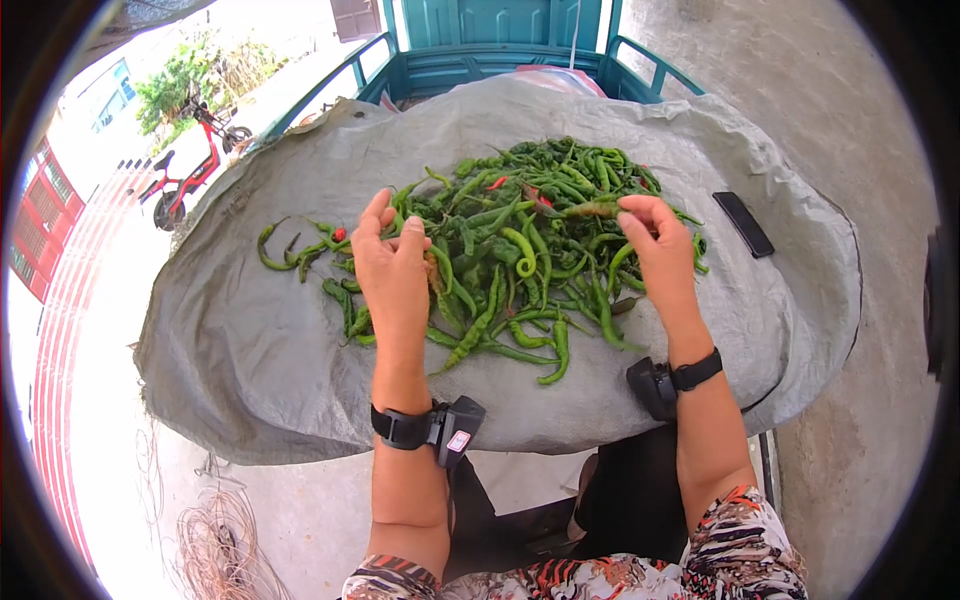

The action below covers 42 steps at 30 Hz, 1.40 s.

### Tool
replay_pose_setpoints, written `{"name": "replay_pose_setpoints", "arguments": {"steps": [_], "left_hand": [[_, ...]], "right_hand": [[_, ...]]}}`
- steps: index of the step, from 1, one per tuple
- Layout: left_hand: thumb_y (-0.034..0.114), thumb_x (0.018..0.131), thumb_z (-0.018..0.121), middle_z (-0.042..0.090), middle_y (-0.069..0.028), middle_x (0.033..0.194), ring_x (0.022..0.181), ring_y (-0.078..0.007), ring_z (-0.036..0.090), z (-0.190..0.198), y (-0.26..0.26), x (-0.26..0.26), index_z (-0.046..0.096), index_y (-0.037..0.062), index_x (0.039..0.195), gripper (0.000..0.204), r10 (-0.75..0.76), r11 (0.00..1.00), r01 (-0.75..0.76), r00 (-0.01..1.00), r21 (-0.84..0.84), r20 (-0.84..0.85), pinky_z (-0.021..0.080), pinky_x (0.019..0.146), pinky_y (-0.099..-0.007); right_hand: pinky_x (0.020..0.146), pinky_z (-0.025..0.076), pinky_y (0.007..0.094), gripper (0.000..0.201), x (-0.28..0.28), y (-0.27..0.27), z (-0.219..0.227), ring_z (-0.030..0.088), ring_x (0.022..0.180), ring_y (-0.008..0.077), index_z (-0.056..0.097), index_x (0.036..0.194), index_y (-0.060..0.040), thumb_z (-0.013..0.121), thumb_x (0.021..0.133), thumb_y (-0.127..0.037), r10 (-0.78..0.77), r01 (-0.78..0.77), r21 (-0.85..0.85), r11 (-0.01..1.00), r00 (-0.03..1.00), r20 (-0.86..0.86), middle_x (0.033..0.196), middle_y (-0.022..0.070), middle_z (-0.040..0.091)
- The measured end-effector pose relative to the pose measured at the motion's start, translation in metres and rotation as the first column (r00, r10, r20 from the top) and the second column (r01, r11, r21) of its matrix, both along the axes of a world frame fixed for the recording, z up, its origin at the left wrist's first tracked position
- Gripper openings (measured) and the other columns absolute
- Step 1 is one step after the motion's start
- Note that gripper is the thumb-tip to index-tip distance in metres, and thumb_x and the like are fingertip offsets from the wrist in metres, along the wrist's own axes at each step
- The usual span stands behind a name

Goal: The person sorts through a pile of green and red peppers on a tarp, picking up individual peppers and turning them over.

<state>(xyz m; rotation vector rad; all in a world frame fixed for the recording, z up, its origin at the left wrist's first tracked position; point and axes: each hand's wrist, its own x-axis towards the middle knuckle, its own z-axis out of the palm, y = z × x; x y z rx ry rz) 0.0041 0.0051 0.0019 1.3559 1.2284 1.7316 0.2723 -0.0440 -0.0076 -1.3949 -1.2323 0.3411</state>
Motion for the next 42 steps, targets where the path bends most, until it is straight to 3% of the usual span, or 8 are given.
{"name": "replay_pose_setpoints", "arguments": {"steps": [7,14,23,27,31,36,39,42], "left_hand": [[0.012,0.095,0.057,0.067,-0.0044,0.098,0.071,-0.0067,0.059,0.003,-0.005,0.007,0.062,0.0039,0.116,0.023,-0.281,0.958,0.278,0.959,-0.067,-0.032,0.044,0.060,-0.0208],[0.005,0.091,0.060,0.063,-0.0049,0.100,0.069,-0.0066,0.055,0.014,-0.021,0.021,0.060,0.0027,0.120,0.030,-0.511,0.859,0.511,0.856,-0.027,-0.081,0.046,0.061,-0.0224],[0.004,0.089,0.064,0.070,-0.0046,0.089,0.068,-0.0063,0.056,0.001,-0.018,0.034,0.066,0.0061,0.118,0.030,-0.316,0.840,0.482,0.809,0.250,-0.496,0.047,0.062,-0.0216],[0.010,0.094,0.059,0.070,-0.0030,0.081,0.056,-0.0044,0.050,0.015,-0.025,0.023,0.064,0.0036,0.120,0.026,-0.329,0.938,0.347,0.868,-0.019,-0.372,0.042,0.052,-0.0200],[0.014,0.096,0.058,0.069,-0.0023,0.077,0.049,-0.0030,0.046,0.018,-0.018,-0.001,0.059,0.0008,0.123,0.030,-0.213,0.977,0.203,0.924,-0.064,-0.317,0.036,0.046,-0.0195],[0.015,0.091,0.062,0.068,-0.0086,0.096,0.063,-0.0108,0.055,0.006,-0.008,-0.019,0.058,0.0011,0.125,0.037,0.100,0.992,-0.036,0.822,0.124,-0.560,0.044,0.057,-0.0255],[0.016,0.085,0.066,0.065,-0.0157,0.103,0.095,-0.0310,0.063,0.005,-0.009,-0.017,0.059,0.0023,0.123,0.041,0.213,0.967,-0.080,0.769,0.241,-0.602,0.048,0.081,-0.0387],[0.012,0.089,0.064,0.064,-0.0053,0.095,0.067,-0.0082,0.058,0.004,-0.010,-0.019,0.061,0.0025,0.122,0.034,-0.149,0.987,0.155,0.855,-0.029,-0.497,0.046,0.060,-0.0239]], "right_hand": [[0.082,0.045,0.0208,0.018,0.014,0.000,0.005,0.058,0.090,0.0063,0.066,0.111,-0.0043,0.065,0.094,-0.010,0.227,-0.094,0.291,0.952,0.855,-0.466,0.099,0.0003,0.067],[0.082,0.048,0.0219,0.018,0.005,-0.007,0.014,0.061,0.086,0.0078,0.065,0.109,-0.0030,0.066,0.092,-0.008,0.291,-0.169,0.309,0.936,0.865,-0.409,0.096,0.0020,0.068],[0.074,0.050,0.0219,0.011,-0.039,-0.033,0.033,0.062,0.077,0.0090,0.064,0.104,-0.0039,0.063,0.093,-0.006,0.537,-0.496,0.208,0.843,0.772,-0.339,0.092,0.0033,0.068],[0.070,0.049,0.0213,0.016,-0.034,-0.034,0.037,0.063,0.076,0.0098,0.061,0.110,-0.0041,0.057,0.098,-0.013,0.587,-0.547,0.249,0.799,0.621,-0.519,0.092,0.0052,0.068],[0.069,0.051,0.0303,0.027,-0.029,-0.029,0.026,0.066,0.074,0.0185,0.059,0.112,-0.0049,0.062,0.094,-0.025,0.257,-0.263,-0.211,0.942,0.965,-0.053,0.088,0.0092,0.069],[0.072,0.050,0.0426,0.032,-0.043,-0.031,0.014,0.066,0.080,0.0315,0.058,0.104,-0.0063,0.069,0.084,-0.029,0.164,0.189,-0.464,0.865,0.768,0.619,0.083,0.0122,0.068],[0.071,0.050,0.0425,0.030,-0.041,-0.027,0.007,0.066,0.082,0.0324,0.058,0.103,-0.0054,0.068,0.084,-0.026,0.176,0.128,-0.450,0.884,0.801,0.573,0.085,0.0126,0.068],[0.068,0.050,0.0383,0.029,-0.030,-0.029,0.009,0.066,0.078,0.0262,0.059,0.106,-0.0036,0.067,0.085,-0.022,0.162,0.037,-0.385,0.922,0.867,0.471,0.084,0.0114,0.067]]}}
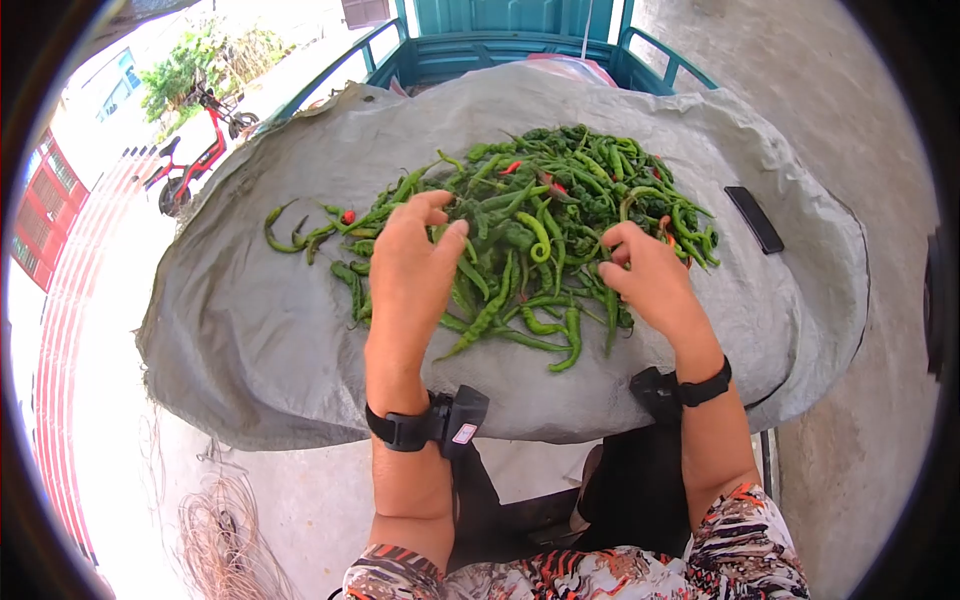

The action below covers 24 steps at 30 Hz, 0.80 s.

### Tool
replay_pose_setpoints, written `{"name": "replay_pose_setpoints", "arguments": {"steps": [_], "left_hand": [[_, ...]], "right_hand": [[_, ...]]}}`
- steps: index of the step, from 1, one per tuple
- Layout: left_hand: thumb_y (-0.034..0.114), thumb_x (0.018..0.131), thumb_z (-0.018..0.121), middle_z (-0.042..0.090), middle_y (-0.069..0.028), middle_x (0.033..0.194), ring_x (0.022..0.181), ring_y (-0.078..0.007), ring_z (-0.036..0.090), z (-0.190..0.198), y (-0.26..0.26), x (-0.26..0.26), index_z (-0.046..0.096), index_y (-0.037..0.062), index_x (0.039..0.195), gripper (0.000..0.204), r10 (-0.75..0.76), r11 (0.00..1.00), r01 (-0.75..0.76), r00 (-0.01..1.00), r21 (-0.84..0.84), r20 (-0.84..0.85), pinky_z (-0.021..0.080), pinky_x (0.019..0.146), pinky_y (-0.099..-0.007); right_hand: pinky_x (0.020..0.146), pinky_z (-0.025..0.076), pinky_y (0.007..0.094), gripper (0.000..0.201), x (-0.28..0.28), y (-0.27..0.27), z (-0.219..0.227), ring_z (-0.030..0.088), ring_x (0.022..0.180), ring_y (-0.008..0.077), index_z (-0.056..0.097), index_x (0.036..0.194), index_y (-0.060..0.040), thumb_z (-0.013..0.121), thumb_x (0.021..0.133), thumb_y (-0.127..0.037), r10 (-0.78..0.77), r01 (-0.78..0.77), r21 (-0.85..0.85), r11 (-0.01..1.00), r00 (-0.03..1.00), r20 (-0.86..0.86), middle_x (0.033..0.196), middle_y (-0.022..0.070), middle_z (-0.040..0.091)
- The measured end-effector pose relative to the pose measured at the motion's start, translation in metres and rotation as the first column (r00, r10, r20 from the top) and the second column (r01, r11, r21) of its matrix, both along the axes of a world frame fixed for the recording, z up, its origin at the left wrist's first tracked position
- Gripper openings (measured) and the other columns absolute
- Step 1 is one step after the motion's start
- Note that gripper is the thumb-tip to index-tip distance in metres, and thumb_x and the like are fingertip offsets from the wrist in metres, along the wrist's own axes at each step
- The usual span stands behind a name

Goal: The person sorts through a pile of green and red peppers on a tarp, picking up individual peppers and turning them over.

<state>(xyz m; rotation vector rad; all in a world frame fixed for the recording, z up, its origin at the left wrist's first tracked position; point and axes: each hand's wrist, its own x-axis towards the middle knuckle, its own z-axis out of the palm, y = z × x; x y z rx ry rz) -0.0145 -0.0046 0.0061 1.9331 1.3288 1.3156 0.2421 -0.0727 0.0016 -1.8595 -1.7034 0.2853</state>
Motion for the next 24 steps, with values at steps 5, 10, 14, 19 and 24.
{"name": "replay_pose_setpoints", "arguments": {"steps": [5,10,14,19,24], "left_hand": [[0.013,0.091,0.065,0.064,-0.0041,0.093,0.066,-0.0077,0.056,0.010,-0.014,0.016,0.060,-0.0012,0.119,0.032,-0.330,0.940,0.333,0.943,-0.078,0.054,0.045,0.060,-0.0227],[0.019,0.091,0.068,0.065,-0.0028,0.085,0.065,-0.0068,0.056,0.027,-0.034,0.035,0.061,-0.0016,0.118,0.035,-0.544,0.760,0.589,0.808,-0.276,0.227,0.045,0.058,-0.0225],[0.019,0.089,0.069,0.065,-0.0012,0.078,0.064,-0.0048,0.053,0.029,-0.038,0.037,0.063,-0.0009,0.115,0.033,-0.571,0.678,0.653,0.757,-0.338,0.318,0.043,0.056,-0.0223],[0.014,0.082,0.067,0.064,-0.0031,0.076,0.063,-0.0074,0.053,0.027,-0.032,0.027,0.066,-0.0017,0.102,0.025,-0.429,0.896,0.419,0.902,-0.149,-0.043,0.043,0.057,-0.0257],[0.020,0.080,0.065,0.069,-0.0136,0.083,0.078,-0.0298,0.067,0.025,-0.024,0.007,0.066,0.0033,0.106,0.030,0.038,0.993,-0.053,0.990,-0.109,-0.139,0.051,0.070,-0.0388]], "right_hand": [[0.063,0.048,0.0226,0.016,-0.014,-0.006,0.022,0.057,0.072,0.0053,0.061,0.107,-0.0015,0.060,0.094,-0.012,0.189,-0.112,0.175,0.978,0.828,-0.528,0.082,-0.0003,0.062],[0.064,0.051,0.0226,0.021,-0.036,-0.012,0.023,0.059,0.073,0.0071,0.062,0.108,-0.0003,0.057,0.100,-0.019,0.396,-0.221,0.336,0.916,0.637,-0.661,0.087,0.0024,0.063],[0.064,0.051,0.0233,0.026,-0.039,-0.013,0.020,0.060,0.077,0.0080,0.062,0.111,-0.0003,0.055,0.101,-0.024,0.395,-0.238,0.315,0.919,0.526,-0.753,0.092,0.0044,0.065],[0.063,0.052,0.0256,0.032,-0.040,-0.018,0.027,0.062,0.079,0.0091,0.063,0.112,-0.0014,0.053,0.102,-0.030,0.321,-0.216,0.243,0.945,0.499,-0.805,0.096,0.0045,0.065],[0.065,0.054,0.0306,0.023,-0.052,-0.010,0.007,0.066,0.079,0.0175,0.064,0.113,-0.0078,0.057,0.096,-0.022,0.405,-0.368,0.169,0.914,0.816,-0.412,0.106,0.0050,0.066]]}}
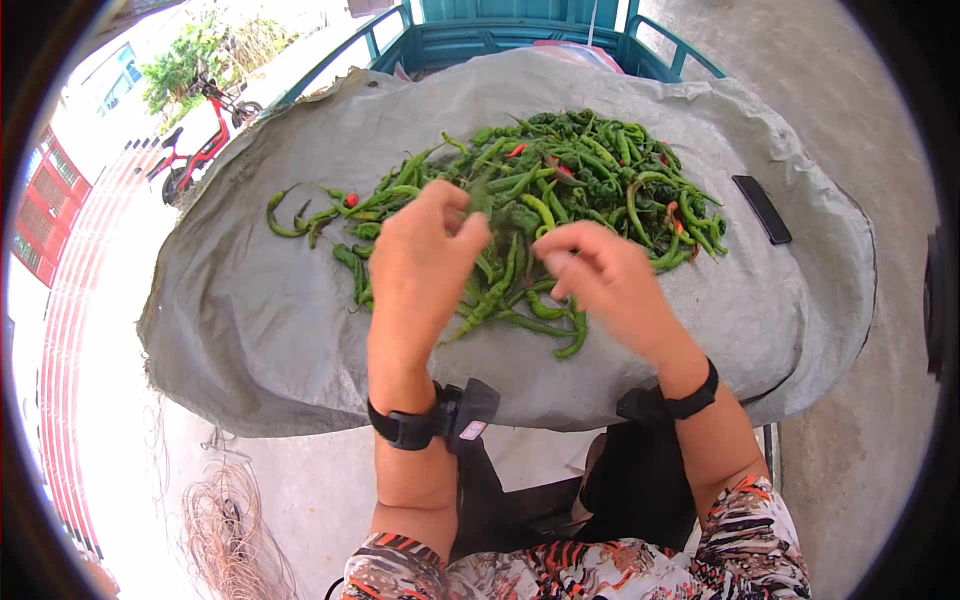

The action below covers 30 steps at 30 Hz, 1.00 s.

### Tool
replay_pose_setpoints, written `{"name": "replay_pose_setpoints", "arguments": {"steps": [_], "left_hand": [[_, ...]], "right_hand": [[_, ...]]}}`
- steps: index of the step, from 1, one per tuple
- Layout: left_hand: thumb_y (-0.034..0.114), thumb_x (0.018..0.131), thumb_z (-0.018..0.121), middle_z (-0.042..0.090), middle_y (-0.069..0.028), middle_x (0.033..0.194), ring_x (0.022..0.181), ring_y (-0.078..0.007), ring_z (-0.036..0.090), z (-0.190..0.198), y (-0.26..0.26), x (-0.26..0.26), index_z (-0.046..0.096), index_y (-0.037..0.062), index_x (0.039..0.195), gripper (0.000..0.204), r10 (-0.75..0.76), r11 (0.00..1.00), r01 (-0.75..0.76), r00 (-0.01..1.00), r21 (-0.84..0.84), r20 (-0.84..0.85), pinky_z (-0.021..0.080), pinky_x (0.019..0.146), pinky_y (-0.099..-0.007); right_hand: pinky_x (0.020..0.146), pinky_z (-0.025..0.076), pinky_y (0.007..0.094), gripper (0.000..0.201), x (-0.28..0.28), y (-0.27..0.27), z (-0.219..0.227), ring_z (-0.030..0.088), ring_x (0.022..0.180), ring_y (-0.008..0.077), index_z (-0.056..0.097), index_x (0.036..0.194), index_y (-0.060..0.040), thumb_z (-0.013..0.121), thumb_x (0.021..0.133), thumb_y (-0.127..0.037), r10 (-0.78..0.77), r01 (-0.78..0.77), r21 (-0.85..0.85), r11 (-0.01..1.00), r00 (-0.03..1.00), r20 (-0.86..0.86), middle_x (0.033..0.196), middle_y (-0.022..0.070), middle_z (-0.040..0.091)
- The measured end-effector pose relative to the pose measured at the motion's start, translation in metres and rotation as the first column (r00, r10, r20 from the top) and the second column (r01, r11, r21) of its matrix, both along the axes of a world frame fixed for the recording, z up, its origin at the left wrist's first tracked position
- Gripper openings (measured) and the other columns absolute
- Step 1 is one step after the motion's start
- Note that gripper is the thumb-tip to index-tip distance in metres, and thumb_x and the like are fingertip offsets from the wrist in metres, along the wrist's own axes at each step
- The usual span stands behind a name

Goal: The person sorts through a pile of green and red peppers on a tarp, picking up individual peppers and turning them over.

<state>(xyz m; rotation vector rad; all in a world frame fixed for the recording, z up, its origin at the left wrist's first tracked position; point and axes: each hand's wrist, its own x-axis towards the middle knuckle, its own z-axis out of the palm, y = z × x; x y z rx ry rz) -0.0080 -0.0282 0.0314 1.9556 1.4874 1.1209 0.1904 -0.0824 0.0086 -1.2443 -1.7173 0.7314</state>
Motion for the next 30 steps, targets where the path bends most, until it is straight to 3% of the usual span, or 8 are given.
{"name": "replay_pose_setpoints", "arguments": {"steps": [2,6,11,14,18,21,25,30], "left_hand": [[0.020,0.081,0.064,0.068,-0.0134,0.085,0.081,-0.0303,0.066,-0.001,0.001,-0.010,0.066,0.0034,0.108,0.031,0.045,0.999,-0.045,0.999,0.005,-0.017,0.050,0.073,-0.0399],[0.017,0.082,0.067,0.066,-0.0085,0.085,0.068,-0.0164,0.059,-0.014,0.010,-0.015,0.064,0.0007,0.114,0.036,0.126,0.957,-0.093,0.986,0.274,-0.106,0.047,0.064,-0.0325],[0.015,0.084,0.065,0.065,-0.0094,0.088,0.068,-0.0139,0.058,-0.011,0.007,-0.009,0.064,-0.0003,0.114,0.034,-0.042,0.995,0.041,0.999,0.095,0.005,0.047,0.064,-0.0300],[0.013,0.086,0.064,0.064,-0.0067,0.086,0.068,-0.0111,0.057,-0.011,0.006,-0.009,0.064,0.0001,0.114,0.031,-0.112,0.994,0.110,0.991,0.030,0.074,0.046,0.062,-0.0271],[0.007,0.086,0.063,0.061,-0.0011,0.084,0.068,-0.0067,0.054,-0.003,0.004,-0.013,0.064,0.0021,0.116,0.030,-0.273,0.959,0.283,0.939,-0.018,0.208,0.044,0.061,-0.0234],[0.004,0.086,0.065,0.059,0.0018,0.084,0.069,-0.0042,0.053,0.014,-0.008,-0.009,0.064,0.0038,0.118,0.032,-0.482,0.853,0.511,0.848,-0.101,0.218,0.043,0.061,-0.0213],[0.012,0.092,0.066,0.059,0.0034,0.083,0.069,-0.0036,0.053,0.016,-0.016,0.010,0.066,0.0059,0.118,0.026,-0.598,0.738,0.675,0.667,-0.022,0.444,0.041,0.059,-0.0189],[0.027,0.102,0.052,0.055,0.0032,0.069,0.061,-0.0053,0.054,0.012,-0.013,0.011,0.069,0.0034,0.106,0.030,-0.518,0.808,0.589,0.705,0.007,0.483,0.040,0.055,-0.0194]], "right_hand": [[0.067,0.055,0.0333,0.024,-0.009,0.003,-0.017,0.068,0.081,0.0237,0.063,0.115,-0.0103,0.057,0.092,-0.015,0.044,-0.218,0.372,0.902,0.905,0.424,0.112,0.0056,0.065],[0.069,0.055,0.0369,0.031,-0.025,-0.004,-0.014,0.067,0.086,0.0292,0.062,0.117,-0.0116,0.057,0.087,-0.007,0.123,-0.295,0.201,0.934,0.794,0.596,0.118,0.0066,0.061],[0.066,0.055,0.0353,0.033,-0.022,-0.001,-0.012,0.066,0.086,0.0259,0.064,0.115,-0.0135,0.060,0.083,-0.005,0.112,-0.351,0.161,0.922,0.643,0.758,0.109,0.0062,0.060],[0.066,0.055,0.0349,0.033,-0.022,0.000,-0.016,0.065,0.084,0.0253,0.064,0.113,-0.0123,0.061,0.081,-0.003,0.079,-0.238,0.101,0.966,0.645,0.760,0.103,0.0064,0.057],[0.066,0.053,0.0378,0.023,-0.014,-0.002,-0.005,0.065,0.080,0.0292,0.063,0.105,-0.0121,0.062,0.084,-0.006,-0.063,-0.095,0.354,0.930,0.910,0.411,0.103,0.0098,0.057],[0.067,0.052,0.0388,0.024,-0.008,0.006,-0.003,0.064,0.081,0.0330,0.060,0.111,-0.0080,0.061,0.087,-0.006,-0.175,0.109,0.432,0.895,0.978,0.116,0.107,0.0104,0.060],[0.066,0.052,0.0396,0.026,-0.007,0.004,-0.005,0.064,0.082,0.0344,0.059,0.114,-0.0070,0.061,0.088,-0.006,-0.187,0.109,0.417,0.902,0.971,0.150,0.102,0.0119,0.060],[0.064,0.052,0.0396,0.026,-0.008,0.001,0.001,0.064,0.081,0.0329,0.059,0.114,-0.0080,0.061,0.089,-0.007,-0.182,0.082,0.444,0.892,0.965,0.188,0.102,0.0119,0.061]]}}
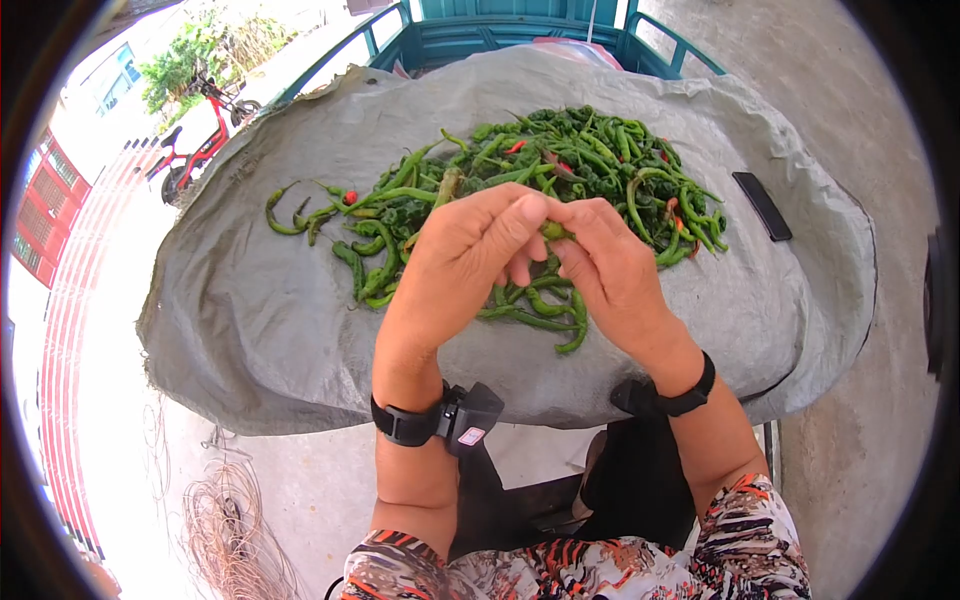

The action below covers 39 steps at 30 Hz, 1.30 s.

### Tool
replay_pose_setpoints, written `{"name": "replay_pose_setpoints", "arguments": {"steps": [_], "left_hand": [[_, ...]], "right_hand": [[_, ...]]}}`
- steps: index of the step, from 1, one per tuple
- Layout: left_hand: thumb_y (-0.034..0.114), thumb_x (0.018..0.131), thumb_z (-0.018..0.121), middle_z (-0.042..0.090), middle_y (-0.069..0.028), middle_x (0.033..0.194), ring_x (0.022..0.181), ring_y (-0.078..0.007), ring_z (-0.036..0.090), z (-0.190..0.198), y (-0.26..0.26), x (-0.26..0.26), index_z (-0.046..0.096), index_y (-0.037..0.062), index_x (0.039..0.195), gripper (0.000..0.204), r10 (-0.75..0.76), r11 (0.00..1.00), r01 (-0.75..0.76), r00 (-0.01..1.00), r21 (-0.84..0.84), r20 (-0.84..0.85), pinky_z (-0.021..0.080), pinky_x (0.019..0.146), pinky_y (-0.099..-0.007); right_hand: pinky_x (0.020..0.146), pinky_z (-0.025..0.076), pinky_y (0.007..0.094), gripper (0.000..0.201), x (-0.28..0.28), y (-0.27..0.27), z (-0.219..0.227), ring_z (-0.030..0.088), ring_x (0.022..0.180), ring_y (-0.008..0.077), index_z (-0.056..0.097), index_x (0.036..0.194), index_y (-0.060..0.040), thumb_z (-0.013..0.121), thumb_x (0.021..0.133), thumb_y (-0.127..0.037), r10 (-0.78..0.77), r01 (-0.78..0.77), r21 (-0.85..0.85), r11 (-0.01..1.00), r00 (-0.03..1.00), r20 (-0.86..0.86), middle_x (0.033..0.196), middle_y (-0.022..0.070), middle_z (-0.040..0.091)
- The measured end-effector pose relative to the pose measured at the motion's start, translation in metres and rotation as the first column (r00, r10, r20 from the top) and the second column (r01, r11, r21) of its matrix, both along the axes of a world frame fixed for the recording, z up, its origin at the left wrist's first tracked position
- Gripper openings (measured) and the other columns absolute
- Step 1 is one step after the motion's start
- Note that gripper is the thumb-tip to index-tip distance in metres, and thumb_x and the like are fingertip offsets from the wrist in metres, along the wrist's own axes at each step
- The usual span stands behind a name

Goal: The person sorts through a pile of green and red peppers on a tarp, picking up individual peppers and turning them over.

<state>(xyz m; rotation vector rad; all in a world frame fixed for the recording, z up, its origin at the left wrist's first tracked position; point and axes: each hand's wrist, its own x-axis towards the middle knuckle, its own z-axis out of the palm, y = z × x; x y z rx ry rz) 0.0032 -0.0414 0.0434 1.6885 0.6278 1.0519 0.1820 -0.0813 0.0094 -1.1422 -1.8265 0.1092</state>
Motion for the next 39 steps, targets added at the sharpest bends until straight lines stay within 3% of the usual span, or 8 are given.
{"name": "replay_pose_setpoints", "arguments": {"steps": [6,13,15,22,27,32,35,39], "left_hand": [[0.034,0.104,0.047,0.052,0.0031,0.063,0.051,-0.0057,0.046,0.000,0.008,-0.004,0.069,0.0037,0.096,0.038,0.357,0.933,-0.344,0.921,-0.105,0.153,0.034,0.048,-0.0201],[0.024,0.096,0.062,0.059,-0.0023,0.077,0.055,-0.0050,0.048,-0.007,0.023,-0.026,0.053,-0.0025,0.123,0.039,0.609,0.792,-0.589,0.749,-0.157,0.261,0.036,0.049,-0.0195],[0.021,0.094,0.063,0.061,-0.0036,0.079,0.057,-0.0040,0.049,-0.010,0.027,-0.024,0.047,-0.0038,0.128,0.045,0.647,0.757,-0.634,0.698,-0.157,0.306,0.037,0.049,-0.0193],[0.021,0.093,0.062,0.061,-0.0030,0.081,0.061,-0.0066,0.053,-0.012,0.024,-0.021,0.058,0.0007,0.119,0.033,0.253,0.966,-0.258,0.963,-0.036,-0.092,0.041,0.054,-0.0218],[0.025,0.096,0.060,0.062,0.0006,0.081,0.064,-0.0048,0.054,-0.011,0.014,-0.010,0.062,0.0034,0.114,0.028,-0.133,0.986,0.087,0.930,-0.146,-0.341,0.040,0.056,-0.0195],[0.022,0.096,0.061,0.061,0.0027,0.077,0.064,-0.0045,0.053,-0.012,0.019,-0.010,0.064,0.0072,0.104,0.017,-0.195,0.969,0.162,0.964,-0.184,-0.180,0.041,0.057,-0.0190],[0.021,0.097,0.060,0.060,0.0034,0.075,0.063,-0.0045,0.053,-0.013,0.020,-0.011,0.062,0.0089,0.097,0.012,-0.141,0.979,0.116,0.979,-0.170,-0.144,0.041,0.058,-0.0189],[0.020,0.097,0.060,0.057,0.0040,0.070,0.058,-0.0047,0.050,-0.014,0.023,-0.010,0.061,0.0096,0.092,0.012,0.048,0.988,-0.048,0.999,-0.147,-0.003,0.037,0.054,-0.0191]], "right_hand": [[0.064,0.050,0.0387,0.025,0.003,-0.008,0.013,0.064,0.075,0.0305,0.060,0.110,-0.0072,0.065,0.087,-0.013,-0.088,0.080,-0.262,0.962,0.996,-0.017,0.099,0.0109,0.064],[0.068,0.050,0.0416,0.019,0.007,-0.010,-0.014,0.066,0.085,0.0283,0.055,0.096,-0.0104,0.067,0.082,-0.016,0.106,0.150,-0.392,0.908,0.822,0.560,0.090,0.0057,0.067],[0.068,0.050,0.0432,0.021,0.007,-0.009,-0.015,0.066,0.085,0.0317,0.054,0.097,-0.0090,0.066,0.080,-0.015,0.135,0.090,-0.404,0.910,0.859,0.494,0.088,0.0083,0.067],[0.068,0.051,0.0347,0.026,0.020,-0.006,0.005,0.067,0.077,0.0230,0.058,0.103,-0.0063,0.065,0.078,-0.006,0.184,-0.053,-0.519,0.853,0.961,0.204,0.087,0.0075,0.067],[0.070,0.051,0.0265,0.019,0.029,-0.004,0.021,0.062,0.078,0.0105,0.060,0.105,-0.0034,0.064,0.086,-0.003,0.153,-0.425,-0.574,0.700,0.874,-0.461,0.085,0.0013,0.063],[0.071,0.053,0.0252,0.016,0.045,0.004,0.011,0.062,0.078,0.0102,0.060,0.107,-0.0026,0.063,0.092,-0.007,0.133,-0.683,-0.337,0.648,0.538,-0.833,0.097,0.0020,0.061],[0.071,0.053,0.0260,0.016,0.043,0.006,0.009,0.061,0.076,0.0112,0.059,0.108,-0.0029,0.062,0.093,-0.008,0.159,-0.670,-0.244,0.701,0.480,-0.863,0.100,0.0023,0.061],[0.069,0.051,0.0254,0.018,0.042,0.000,0.018,0.062,0.076,0.0118,0.061,0.107,-0.0031,0.064,0.092,-0.011,0.034,-0.434,-0.447,0.783,0.746,-0.665,0.095,0.0025,0.063]]}}
